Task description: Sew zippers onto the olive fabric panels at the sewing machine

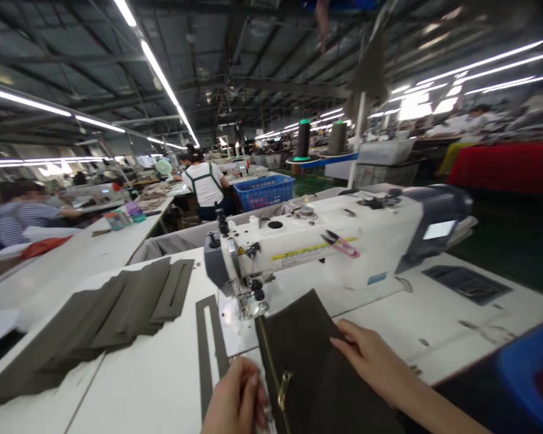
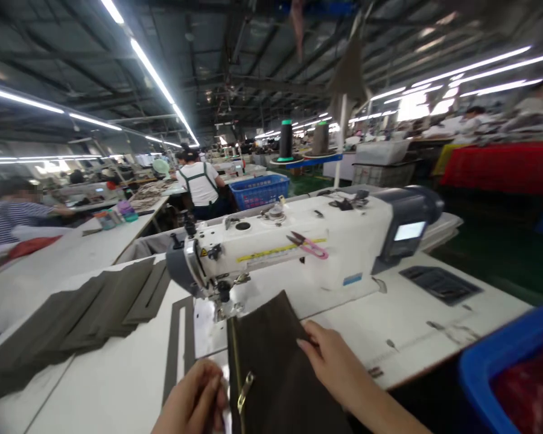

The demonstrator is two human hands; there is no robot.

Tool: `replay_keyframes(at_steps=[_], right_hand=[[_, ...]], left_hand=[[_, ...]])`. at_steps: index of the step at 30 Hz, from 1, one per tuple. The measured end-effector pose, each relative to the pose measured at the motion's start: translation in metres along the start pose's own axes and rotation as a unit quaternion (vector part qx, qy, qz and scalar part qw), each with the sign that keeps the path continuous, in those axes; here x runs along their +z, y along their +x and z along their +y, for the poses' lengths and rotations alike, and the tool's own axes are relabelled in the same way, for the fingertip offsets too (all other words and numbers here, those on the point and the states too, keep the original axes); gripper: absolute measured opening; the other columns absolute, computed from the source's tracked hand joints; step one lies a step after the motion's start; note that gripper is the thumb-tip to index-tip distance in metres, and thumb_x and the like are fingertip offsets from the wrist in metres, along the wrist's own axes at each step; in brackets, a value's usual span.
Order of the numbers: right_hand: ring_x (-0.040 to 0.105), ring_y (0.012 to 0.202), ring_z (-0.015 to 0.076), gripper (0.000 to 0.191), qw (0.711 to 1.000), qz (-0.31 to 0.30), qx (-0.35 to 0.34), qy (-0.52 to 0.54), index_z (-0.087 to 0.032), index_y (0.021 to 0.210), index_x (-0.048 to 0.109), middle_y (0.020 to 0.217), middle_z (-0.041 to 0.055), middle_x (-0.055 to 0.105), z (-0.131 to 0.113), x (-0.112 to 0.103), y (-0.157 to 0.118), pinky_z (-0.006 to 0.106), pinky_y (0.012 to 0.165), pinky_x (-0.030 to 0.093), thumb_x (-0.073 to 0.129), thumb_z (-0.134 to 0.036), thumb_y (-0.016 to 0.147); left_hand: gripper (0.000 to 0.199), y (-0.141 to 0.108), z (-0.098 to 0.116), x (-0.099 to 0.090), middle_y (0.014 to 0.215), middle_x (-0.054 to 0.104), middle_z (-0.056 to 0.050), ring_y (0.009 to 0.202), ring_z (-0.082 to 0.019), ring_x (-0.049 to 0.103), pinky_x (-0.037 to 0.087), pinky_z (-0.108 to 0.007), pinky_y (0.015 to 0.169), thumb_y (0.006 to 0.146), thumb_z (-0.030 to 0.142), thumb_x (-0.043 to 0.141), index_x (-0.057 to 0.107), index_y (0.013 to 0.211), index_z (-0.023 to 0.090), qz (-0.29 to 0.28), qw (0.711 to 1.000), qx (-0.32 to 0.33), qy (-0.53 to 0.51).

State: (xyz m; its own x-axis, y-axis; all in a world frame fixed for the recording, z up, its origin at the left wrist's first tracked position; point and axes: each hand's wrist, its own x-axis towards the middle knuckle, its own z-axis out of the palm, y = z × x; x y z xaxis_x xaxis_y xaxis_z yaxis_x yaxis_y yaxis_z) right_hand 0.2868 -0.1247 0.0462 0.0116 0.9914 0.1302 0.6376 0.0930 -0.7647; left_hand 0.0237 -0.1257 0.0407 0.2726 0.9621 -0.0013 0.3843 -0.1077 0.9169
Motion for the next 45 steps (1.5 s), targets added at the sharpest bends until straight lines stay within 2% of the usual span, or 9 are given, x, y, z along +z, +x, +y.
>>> replay_keyframes(at_steps=[6,10,16,21,28,33,39,42,45], right_hand=[[0.061,0.063,0.0234,0.036,0.996,-0.042,0.022,-0.078,-0.023,0.067,0.05,0.063,0.0041,0.062,0.013,0.018,0.015,0.033,0.06,0.044,0.043,-0.057,0.078],[0.061,0.058,0.021,0.047,0.989,-0.024,0.041,-0.139,-0.023,0.064,0.05,0.059,0.0028,0.061,0.007,0.015,0.039,0.03,0.054,0.044,0.035,-0.064,0.081],[0.064,0.062,0.0255,0.022,0.951,0.025,-0.024,-0.309,-0.019,0.086,0.056,0.064,0.0058,0.065,0.01,0.035,0.058,0.031,0.053,0.044,0.038,-0.032,0.088],[0.063,0.063,0.0334,0.029,0.919,0.02,-0.036,-0.393,-0.009,0.098,0.058,0.068,0.0156,0.065,-0.007,0.036,0.051,0.042,0.054,0.045,0.035,-0.023,0.089],[0.03,0.13,0.0281,0.064,0.869,0.014,-0.368,-0.332,-0.009,0.14,0.024,0.14,0.0164,0.037,-0.017,0.055,0.01,0.05,0.102,0.027,0.039,-0.044,0.089],[0.034,0.127,0.0296,0.044,0.886,-0.032,-0.373,-0.272,-0.016,0.128,0.045,0.135,0.0146,0.044,-0.015,0.061,-0.003,0.053,0.101,0.027,0.045,-0.031,0.087],[0.054,0.061,0.0183,0.021,0.913,-0.132,-0.341,-0.183,-0.02,0.071,0.056,0.068,0.0035,0.058,-0.055,0.052,-0.014,0.033,0.057,0.046,0.041,-0.018,0.086],[0.06,0.073,0.0169,0.023,0.921,-0.204,-0.299,-0.14,-0.022,0.075,0.059,0.077,0.0037,0.063,-0.056,0.051,-0.007,0.028,0.064,0.05,0.041,-0.026,0.09],[0.054,0.109,0.0223,0.032,0.918,-0.084,-0.34,-0.183,-0.016,0.109,0.058,0.112,0.0123,0.061,-0.04,0.066,0.012,0.039,0.09,0.045,0.033,-0.024,0.092]], left_hand=[[0.07,0.011,0.025,-0.032,0.136,0.044,-0.012,0.126,-0.034,0.037,0.024,-0.054,0.106,0.072,0.061,0.062,0.047,0.128,0.021,-0.104,0.915,0.185,0.343],[0.092,0.023,0.027,-0.031,0.144,0.031,-0.013,0.135,-0.033,0.018,-0.002,-0.057,0.109,0.069,0.072,0.054,0.032,0.138,0.014,-0.156,0.884,0.193,0.397],[0.107,0.029,0.029,-0.026,0.142,0.029,-0.021,0.134,-0.037,0.017,-0.001,-0.055,0.11,0.065,0.079,0.049,0.027,0.139,0.004,-0.16,0.847,0.179,0.474],[0.111,0.031,0.031,-0.02,0.141,0.031,-0.022,0.132,-0.042,0.019,0.001,-0.06,0.108,0.061,0.08,0.052,0.028,0.138,0.004,-0.143,0.848,0.175,0.479],[0.111,0.03,0.03,-0.018,0.142,0.026,-0.025,0.132,-0.044,0.014,0.002,-0.061,0.107,0.062,0.079,0.052,0.029,0.137,0.0,-0.159,0.849,0.159,0.477],[0.109,0.03,0.028,-0.019,0.143,0.025,-0.024,0.132,-0.044,0.016,0.0,-0.061,0.106,0.065,0.077,0.052,0.026,0.138,0.0,-0.161,0.847,0.16,0.481],[0.109,0.028,0.023,-0.018,0.142,0.027,-0.025,0.131,-0.045,0.018,0.001,-0.063,0.105,0.063,0.078,0.052,0.029,0.136,0.0,-0.15,0.845,0.174,0.483],[0.108,0.027,0.022,-0.016,0.142,0.028,-0.025,0.132,-0.043,0.019,0.002,-0.062,0.106,0.063,0.077,0.053,0.03,0.136,0.002,-0.145,0.849,0.184,0.474],[0.108,0.026,0.019,-0.021,0.143,0.025,-0.023,0.134,-0.036,0.017,0.002,-0.057,0.108,0.065,0.076,0.053,0.023,0.139,0.004,-0.141,0.862,0.2,0.443]])
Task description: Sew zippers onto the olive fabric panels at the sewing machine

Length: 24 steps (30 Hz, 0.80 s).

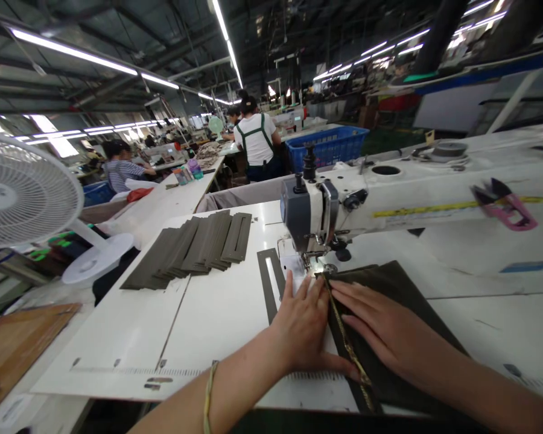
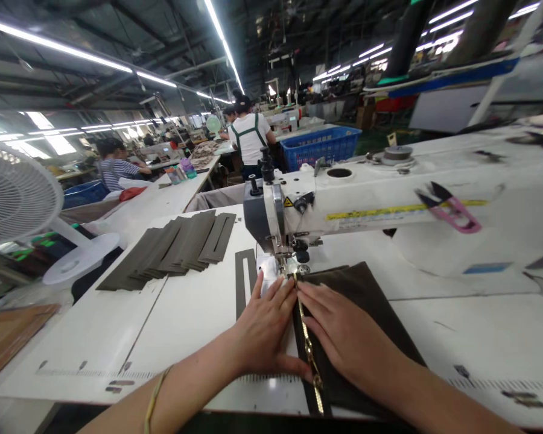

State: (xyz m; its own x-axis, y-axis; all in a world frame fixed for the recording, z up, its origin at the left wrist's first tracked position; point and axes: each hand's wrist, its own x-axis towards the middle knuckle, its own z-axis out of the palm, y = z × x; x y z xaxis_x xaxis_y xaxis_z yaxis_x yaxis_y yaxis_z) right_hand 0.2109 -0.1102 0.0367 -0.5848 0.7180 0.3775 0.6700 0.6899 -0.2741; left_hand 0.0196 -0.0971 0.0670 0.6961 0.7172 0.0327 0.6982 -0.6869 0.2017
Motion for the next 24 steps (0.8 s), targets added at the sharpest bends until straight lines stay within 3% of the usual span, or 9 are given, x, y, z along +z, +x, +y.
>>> replay_keyframes(at_steps=[3,6,8,10,12,14,16,21,24], right_hand=[[0.042,0.123,0.0245,0.047,0.995,0.058,-0.048,-0.072,-0.011,0.135,0.037,0.134,0.0146,0.045,0.017,0.026,0.003,0.045,0.099,0.039,0.035,-0.024,0.091],[0.042,0.123,0.0238,0.056,0.992,0.089,-0.036,-0.077,-0.016,0.144,0.019,0.141,0.0107,0.036,0.025,0.041,-0.002,0.041,0.097,0.042,0.036,-0.024,0.091],[0.045,0.121,0.0253,0.057,0.989,0.113,-0.037,-0.083,-0.019,0.145,0.014,0.142,0.0089,0.035,0.031,0.049,-0.009,0.042,0.093,0.045,0.033,-0.023,0.091],[0.046,0.12,0.0273,0.058,0.988,0.117,-0.052,-0.091,-0.022,0.145,0.014,0.142,0.0073,0.036,0.04,0.059,-0.015,0.045,0.09,0.046,0.032,-0.024,0.09],[0.045,0.121,0.0286,0.059,0.989,0.106,-0.055,-0.088,-0.024,0.145,0.013,0.142,0.0062,0.036,0.05,0.071,-0.019,0.048,0.092,0.043,0.033,-0.025,0.089],[0.043,0.122,0.0288,0.06,0.991,0.101,-0.051,-0.077,-0.025,0.145,0.014,0.143,0.0051,0.035,0.058,0.081,-0.02,0.048,0.095,0.04,0.034,-0.027,0.089],[0.044,0.121,0.0282,0.059,0.99,0.108,-0.054,-0.072,-0.026,0.145,0.014,0.143,0.0043,0.035,0.06,0.086,-0.016,0.046,0.095,0.039,0.034,-0.027,0.089],[0.047,0.119,0.0255,0.055,0.986,0.138,-0.058,-0.077,-0.023,0.144,0.019,0.14,0.0062,0.039,0.047,0.07,0.001,0.045,0.096,0.041,0.032,-0.026,0.091],[0.04,0.125,0.0245,0.051,0.989,0.111,-0.031,-0.091,-0.016,0.141,0.028,0.14,0.0095,0.038,0.035,0.058,0.007,0.047,0.101,0.036,0.033,-0.027,0.092]], left_hand=[[0.115,-0.016,-0.017,-0.009,0.146,0.014,-0.023,0.137,-0.032,0.009,0.001,-0.056,0.109,0.063,0.079,0.052,0.013,0.141,0.004,0.022,0.999,-0.021,-0.013],[0.123,-0.052,-0.035,-0.015,0.145,0.008,-0.028,0.135,-0.037,0.004,0.004,-0.061,0.107,0.059,0.083,0.05,0.01,0.141,0.001,0.019,0.996,-0.085,0.014],[0.117,-0.081,-0.037,-0.007,0.144,0.013,-0.029,0.134,-0.039,0.009,0.013,-0.062,0.105,0.064,0.079,0.051,0.012,0.141,0.001,0.002,0.996,-0.073,0.045],[0.093,-0.105,-0.031,0.011,0.142,0.026,-0.026,0.132,-0.04,0.019,0.022,-0.059,0.105,0.074,0.061,0.059,0.024,0.138,0.003,0.02,0.993,-0.011,0.115],[0.051,-0.119,-0.023,0.034,0.133,0.045,-0.02,0.127,-0.036,0.035,0.029,-0.054,0.104,0.084,0.033,0.059,0.043,0.126,0.008,0.108,0.974,0.031,0.199],[0.026,-0.122,-0.017,0.051,0.118,0.059,-0.014,0.118,-0.029,0.049,0.027,-0.05,0.107,0.088,0.022,0.053,0.054,0.112,0.012,0.188,0.959,0.034,0.21],[0.015,-0.117,-0.016,0.056,0.105,0.065,-0.008,0.11,-0.024,0.055,0.027,-0.05,0.107,0.09,0.02,0.049,0.058,0.101,0.016,0.211,0.963,0.017,0.169],[0.02,-0.089,-0.026,0.027,0.125,0.051,-0.017,0.122,-0.032,0.043,0.043,-0.048,0.097,0.085,0.02,0.049,0.059,0.101,0.014,0.127,0.99,-0.04,0.055],[0.022,-0.077,-0.037,0.009,0.105,0.063,-0.012,0.1,-0.024,0.059,0.052,-0.038,0.085,0.087,0.013,0.043,0.059,0.102,0.015,0.153,0.986,-0.061,-0.018]])
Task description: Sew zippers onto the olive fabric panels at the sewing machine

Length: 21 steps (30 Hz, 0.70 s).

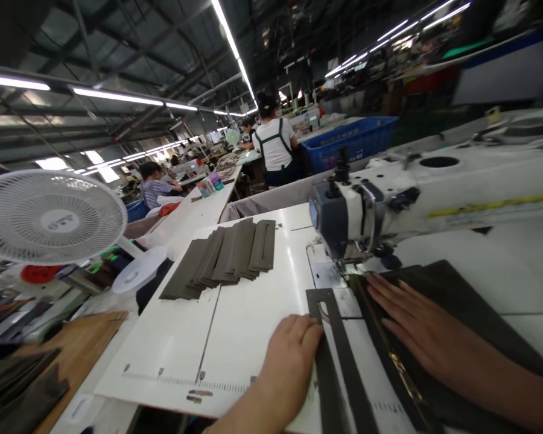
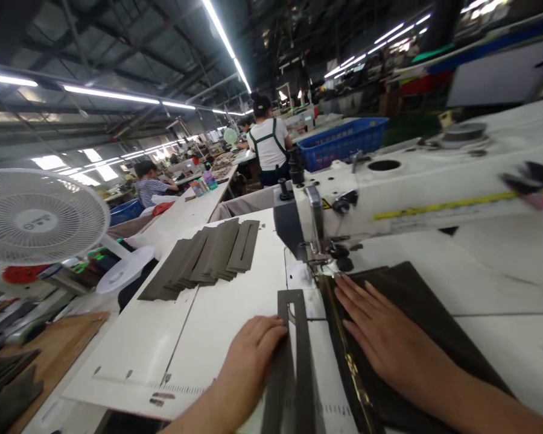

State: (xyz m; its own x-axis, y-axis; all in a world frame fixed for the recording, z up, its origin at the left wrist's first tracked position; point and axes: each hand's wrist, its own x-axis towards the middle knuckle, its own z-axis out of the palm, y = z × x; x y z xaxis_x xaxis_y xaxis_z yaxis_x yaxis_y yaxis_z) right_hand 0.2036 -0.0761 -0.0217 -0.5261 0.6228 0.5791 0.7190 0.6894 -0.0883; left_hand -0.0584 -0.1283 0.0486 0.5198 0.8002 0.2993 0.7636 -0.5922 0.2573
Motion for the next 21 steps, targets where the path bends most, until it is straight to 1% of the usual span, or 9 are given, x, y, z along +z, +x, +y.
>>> replay_keyframes(at_steps=[2,3,5,7,9,12,14,18,21], right_hand=[[0.036,0.127,0.0235,0.047,1.0,-0.026,0.002,-0.016,-0.012,0.137,0.036,0.139,0.0112,0.039,-0.005,-0.006,0.003,0.046,0.101,0.036,0.034,-0.025,0.091],[0.036,0.128,0.023,0.046,0.999,-0.035,-0.001,-0.028,-0.011,0.134,0.039,0.139,0.0118,0.039,-0.008,-0.008,0.003,0.045,0.101,0.036,0.034,-0.024,0.091],[0.035,0.128,0.0227,0.044,0.997,-0.046,-0.002,-0.057,-0.008,0.132,0.043,0.139,0.0132,0.038,-0.012,-0.012,0.004,0.044,0.101,0.037,0.035,-0.023,0.09],[0.034,0.128,0.0229,0.044,0.996,-0.053,-0.005,-0.078,-0.007,0.13,0.044,0.139,0.0141,0.038,-0.016,-0.015,0.006,0.043,0.101,0.037,0.035,-0.021,0.089],[0.033,0.129,0.0235,0.045,0.995,-0.057,-0.014,-0.081,-0.006,0.13,0.044,0.138,0.0153,0.039,-0.018,-0.018,0.007,0.044,0.101,0.037,0.036,-0.017,0.087],[0.033,0.129,0.0236,0.051,0.996,-0.065,-0.025,-0.061,-0.005,0.133,0.04,0.136,0.0164,0.042,-0.02,-0.023,0.01,0.044,0.102,0.036,0.036,-0.013,0.083],[0.033,0.129,0.0235,0.053,0.996,-0.066,-0.025,-0.049,-0.007,0.136,0.036,0.136,0.0156,0.042,-0.02,-0.026,0.01,0.043,0.102,0.036,0.037,-0.013,0.083],[0.036,0.127,0.0262,0.056,0.997,-0.05,-0.034,-0.058,-0.006,0.136,0.036,0.135,0.0163,0.043,-0.022,-0.029,0.009,0.044,0.098,0.04,0.041,-0.015,0.081],[0.038,0.126,0.0257,0.056,0.997,-0.041,-0.027,-0.065,-0.006,0.134,0.039,0.134,0.0157,0.045,-0.022,-0.028,0.01,0.044,0.097,0.041,0.041,-0.013,0.079]], left_hand=[[0.023,0.006,-0.006,-0.005,0.095,0.065,-0.008,0.088,-0.019,0.063,0.055,-0.032,0.077,0.09,0.014,0.041,0.06,0.103,0.018,0.039,0.998,-0.017,-0.045],[0.024,0.008,-0.007,-0.006,0.096,0.065,-0.007,0.088,-0.019,0.063,0.055,-0.031,0.076,0.091,0.016,0.041,0.06,0.104,0.02,0.071,0.996,-0.013,-0.057],[0.026,0.015,-0.004,-0.003,0.108,0.063,-0.009,0.098,-0.02,0.061,0.054,-0.032,0.081,0.093,0.018,0.04,0.056,0.113,0.02,0.133,0.989,0.03,-0.05],[0.029,0.026,0.005,0.005,0.119,0.058,-0.013,0.109,-0.022,0.057,0.053,-0.035,0.087,0.093,0.016,0.04,0.051,0.119,0.016,0.164,0.982,0.092,-0.014],[0.028,0.041,0.016,0.016,0.12,0.058,-0.017,0.112,-0.024,0.055,0.052,-0.037,0.089,0.092,0.012,0.038,0.052,0.116,0.011,0.149,0.981,0.124,0.025],[0.025,0.06,0.028,0.033,0.11,0.063,-0.019,0.104,-0.025,0.061,0.052,-0.039,0.089,0.09,0.008,0.037,0.056,0.105,0.008,0.078,0.989,0.117,0.056],[0.024,0.066,0.03,0.04,0.108,0.064,-0.018,0.101,-0.025,0.062,0.052,-0.04,0.089,0.089,0.008,0.037,0.058,0.102,0.007,0.04,0.991,0.112,0.061],[0.027,0.062,0.027,0.043,0.114,0.061,-0.019,0.108,-0.026,0.058,0.052,-0.039,0.09,0.09,0.008,0.034,0.059,0.1,0.007,0.049,0.988,0.12,0.088],[0.03,0.06,0.026,0.044,0.118,0.058,-0.02,0.112,-0.027,0.055,0.051,-0.04,0.09,0.091,0.008,0.031,0.059,0.1,0.007,0.046,0.985,0.126,0.108]])
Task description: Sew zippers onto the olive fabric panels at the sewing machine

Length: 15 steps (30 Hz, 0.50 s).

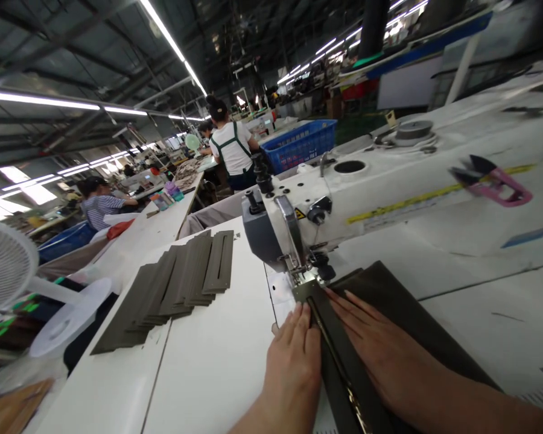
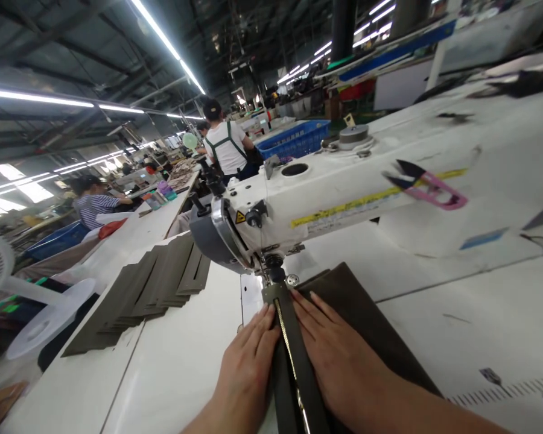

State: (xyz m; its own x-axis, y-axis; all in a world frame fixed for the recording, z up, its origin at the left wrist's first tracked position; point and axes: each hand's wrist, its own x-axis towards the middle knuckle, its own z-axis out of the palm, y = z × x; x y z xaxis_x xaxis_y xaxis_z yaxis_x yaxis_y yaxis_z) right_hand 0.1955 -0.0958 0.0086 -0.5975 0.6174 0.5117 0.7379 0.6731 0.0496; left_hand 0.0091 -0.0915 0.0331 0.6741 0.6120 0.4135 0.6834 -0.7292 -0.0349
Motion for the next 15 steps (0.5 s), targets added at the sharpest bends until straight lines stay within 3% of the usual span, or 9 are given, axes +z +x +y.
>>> replay_keyframes(at_steps=[5,8,12,15], right_hand=[[0.04,0.124,0.0239,0.053,0.999,-0.012,0.021,0.025,-0.005,0.13,0.045,0.133,0.0147,0.047,0.002,0.001,0.004,0.042,0.098,0.038,0.04,-0.013,0.077],[0.045,0.119,0.0208,0.047,0.997,0.018,0.059,0.038,-0.009,0.128,0.047,0.13,0.0109,0.051,0.001,0.003,0.007,0.039,0.096,0.036,0.038,-0.014,0.082],[0.05,0.11,0.0195,0.036,0.989,0.079,0.116,0.048,-0.021,0.122,0.053,0.123,0.0034,0.058,-0.004,0.007,0.014,0.04,0.095,0.03,0.039,-0.029,0.09],[0.049,0.11,0.02,0.037,0.988,0.088,0.121,0.033,-0.024,0.121,0.053,0.12,0.0031,0.059,-0.006,0.008,0.016,0.041,0.095,0.026,0.04,-0.04,0.09]], left_hand=[[0.034,0.003,-0.002,0.002,0.116,0.06,-0.019,0.111,-0.025,0.056,0.054,-0.038,0.087,0.092,0.008,0.026,0.06,0.094,0.008,0.012,1.0,0.019,0.019],[0.034,0.003,-0.006,0.004,0.112,0.063,-0.016,0.107,-0.023,0.059,0.056,-0.034,0.083,0.092,0.009,0.026,0.06,0.094,0.009,0.017,0.999,0.025,0.039],[0.03,-0.002,-0.014,0.011,0.111,0.063,-0.013,0.107,-0.021,0.058,0.055,-0.031,0.085,0.09,0.007,0.031,0.06,0.094,0.013,0.022,0.997,0.044,0.06],[0.029,-0.007,-0.02,0.022,0.11,0.064,-0.013,0.109,-0.02,0.057,0.05,-0.032,0.092,0.088,0.004,0.032,0.059,0.089,0.014,0.053,0.994,0.069,0.067]])
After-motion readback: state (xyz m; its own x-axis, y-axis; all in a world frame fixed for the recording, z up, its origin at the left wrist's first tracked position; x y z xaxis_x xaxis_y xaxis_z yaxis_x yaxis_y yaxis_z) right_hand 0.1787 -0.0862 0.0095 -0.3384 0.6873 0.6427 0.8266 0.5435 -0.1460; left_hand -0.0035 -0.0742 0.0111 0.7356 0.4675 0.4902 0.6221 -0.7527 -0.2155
